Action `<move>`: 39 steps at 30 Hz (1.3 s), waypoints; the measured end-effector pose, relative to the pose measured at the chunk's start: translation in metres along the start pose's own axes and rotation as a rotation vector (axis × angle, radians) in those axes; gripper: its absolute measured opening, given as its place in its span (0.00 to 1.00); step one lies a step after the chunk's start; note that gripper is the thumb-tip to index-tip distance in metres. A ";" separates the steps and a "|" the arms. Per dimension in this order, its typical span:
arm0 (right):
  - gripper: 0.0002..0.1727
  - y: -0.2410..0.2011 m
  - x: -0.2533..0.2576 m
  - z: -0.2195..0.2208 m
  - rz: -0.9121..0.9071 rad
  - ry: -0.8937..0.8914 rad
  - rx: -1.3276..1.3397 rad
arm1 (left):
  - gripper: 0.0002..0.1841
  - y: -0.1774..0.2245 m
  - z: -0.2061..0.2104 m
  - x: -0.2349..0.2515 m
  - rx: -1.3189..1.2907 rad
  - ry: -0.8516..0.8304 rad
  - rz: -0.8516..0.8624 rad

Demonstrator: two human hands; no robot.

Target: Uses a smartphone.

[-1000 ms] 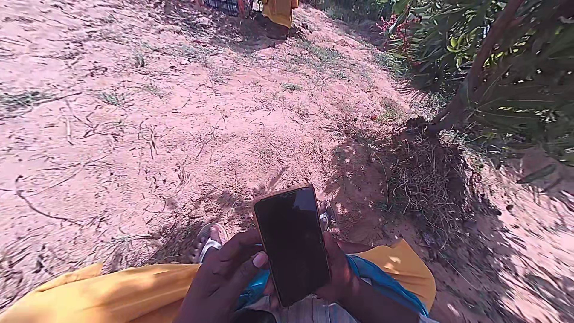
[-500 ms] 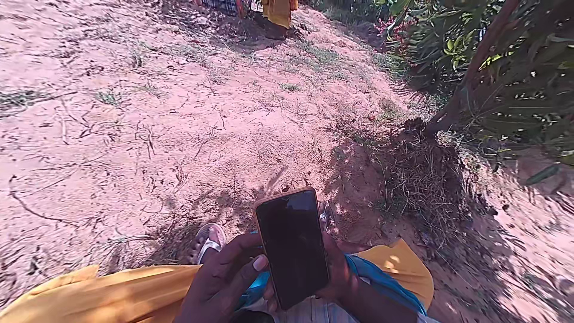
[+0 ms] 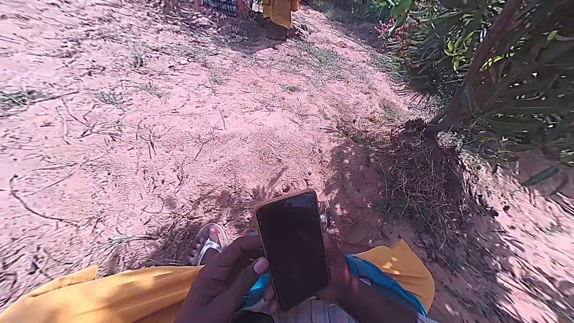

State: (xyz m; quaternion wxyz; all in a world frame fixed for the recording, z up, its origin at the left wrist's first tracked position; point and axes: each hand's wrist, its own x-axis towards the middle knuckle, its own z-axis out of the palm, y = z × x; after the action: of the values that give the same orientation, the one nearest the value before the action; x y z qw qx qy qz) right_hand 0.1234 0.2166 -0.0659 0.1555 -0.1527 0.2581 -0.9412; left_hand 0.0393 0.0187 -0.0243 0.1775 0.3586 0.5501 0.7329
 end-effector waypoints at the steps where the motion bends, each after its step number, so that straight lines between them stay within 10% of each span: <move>1: 0.38 0.000 0.000 0.000 0.003 0.004 0.004 | 0.12 0.000 0.000 0.000 -0.001 -0.001 0.000; 39: 0.35 -0.002 0.000 0.011 -0.037 0.070 -0.046 | 0.12 0.001 0.004 0.001 0.013 0.047 0.016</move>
State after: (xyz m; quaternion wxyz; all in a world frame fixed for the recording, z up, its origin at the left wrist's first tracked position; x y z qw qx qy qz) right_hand 0.1273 0.2137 -0.0556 0.1254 -0.1281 0.2819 -0.9426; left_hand 0.0416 0.0223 -0.0229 0.1562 0.3470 0.5560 0.7389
